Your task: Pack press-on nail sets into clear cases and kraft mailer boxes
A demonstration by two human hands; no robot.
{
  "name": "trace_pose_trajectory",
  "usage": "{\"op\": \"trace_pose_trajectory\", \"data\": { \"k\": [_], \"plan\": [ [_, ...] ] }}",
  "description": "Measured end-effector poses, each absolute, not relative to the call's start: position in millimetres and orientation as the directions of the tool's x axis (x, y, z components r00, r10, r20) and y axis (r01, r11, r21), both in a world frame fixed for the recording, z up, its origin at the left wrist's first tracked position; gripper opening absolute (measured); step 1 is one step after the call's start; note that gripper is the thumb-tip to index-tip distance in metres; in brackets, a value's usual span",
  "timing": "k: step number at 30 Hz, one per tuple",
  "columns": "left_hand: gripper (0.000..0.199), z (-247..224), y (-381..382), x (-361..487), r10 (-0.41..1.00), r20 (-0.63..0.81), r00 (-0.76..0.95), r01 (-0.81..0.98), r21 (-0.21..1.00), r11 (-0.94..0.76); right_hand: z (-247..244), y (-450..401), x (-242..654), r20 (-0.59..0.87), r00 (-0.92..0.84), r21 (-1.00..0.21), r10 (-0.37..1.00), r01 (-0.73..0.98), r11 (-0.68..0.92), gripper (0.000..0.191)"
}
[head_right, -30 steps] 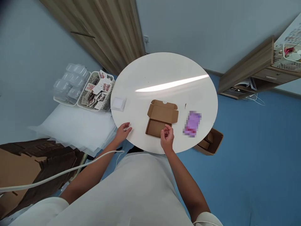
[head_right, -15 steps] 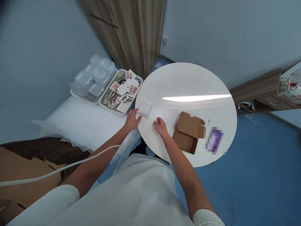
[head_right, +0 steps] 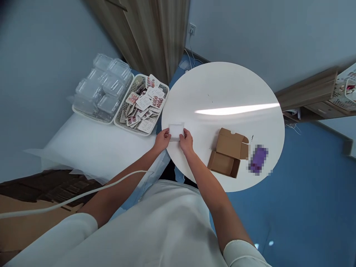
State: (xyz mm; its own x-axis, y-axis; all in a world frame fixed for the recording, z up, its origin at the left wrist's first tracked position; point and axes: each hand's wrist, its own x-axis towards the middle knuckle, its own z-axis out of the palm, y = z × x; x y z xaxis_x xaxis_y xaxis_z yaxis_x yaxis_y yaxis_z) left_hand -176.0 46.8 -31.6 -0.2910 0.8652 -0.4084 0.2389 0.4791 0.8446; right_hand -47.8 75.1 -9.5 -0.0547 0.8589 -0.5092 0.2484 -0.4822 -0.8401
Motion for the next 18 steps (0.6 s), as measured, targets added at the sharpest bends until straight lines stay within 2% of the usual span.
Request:
{"op": "trace_pose_trajectory", "data": {
  "k": [2,5,9,11,13,18],
  "plan": [
    [0.037,-32.5,36.3,-170.3,0.821,-0.482,-0.306,0.024,0.858,0.513,-10.5,69.7,-39.8,-0.562,-0.044,-0.821,0.826,0.151,-0.551,0.038],
    [0.043,-26.3,20.7,-161.9,0.762,-0.582,-0.284,-0.261,0.812,0.523,-6.3,58.6,-24.2,-0.601,-0.074,-0.799,0.796,0.030,-0.600,0.037],
    [0.050,-7.0,5.1,-151.1,0.770,-0.633,-0.084,-0.460,0.710,0.534,8.6,40.7,-0.6,-0.565,-0.102,-0.819,0.818,-0.046,-0.572,0.040],
    [0.052,4.3,0.8,-143.0,0.798,-0.601,0.034,-0.491,0.686,0.537,18.1,31.9,13.8,-0.539,-0.114,-0.834,0.835,-0.069,-0.547,0.040],
    [0.052,14.5,-1.5,-130.9,0.822,-0.564,0.077,-0.470,0.706,0.529,27.8,23.6,30.7,-0.508,-0.116,-0.850,0.853,-0.096,-0.519,0.039],
    [0.039,29.2,-2.8,-80.9,0.887,-0.462,0.020,-0.208,0.865,0.456,47.0,5.5,84.4,-0.425,-0.057,-0.896,0.904,-0.114,-0.429,0.042]
  ]
}}
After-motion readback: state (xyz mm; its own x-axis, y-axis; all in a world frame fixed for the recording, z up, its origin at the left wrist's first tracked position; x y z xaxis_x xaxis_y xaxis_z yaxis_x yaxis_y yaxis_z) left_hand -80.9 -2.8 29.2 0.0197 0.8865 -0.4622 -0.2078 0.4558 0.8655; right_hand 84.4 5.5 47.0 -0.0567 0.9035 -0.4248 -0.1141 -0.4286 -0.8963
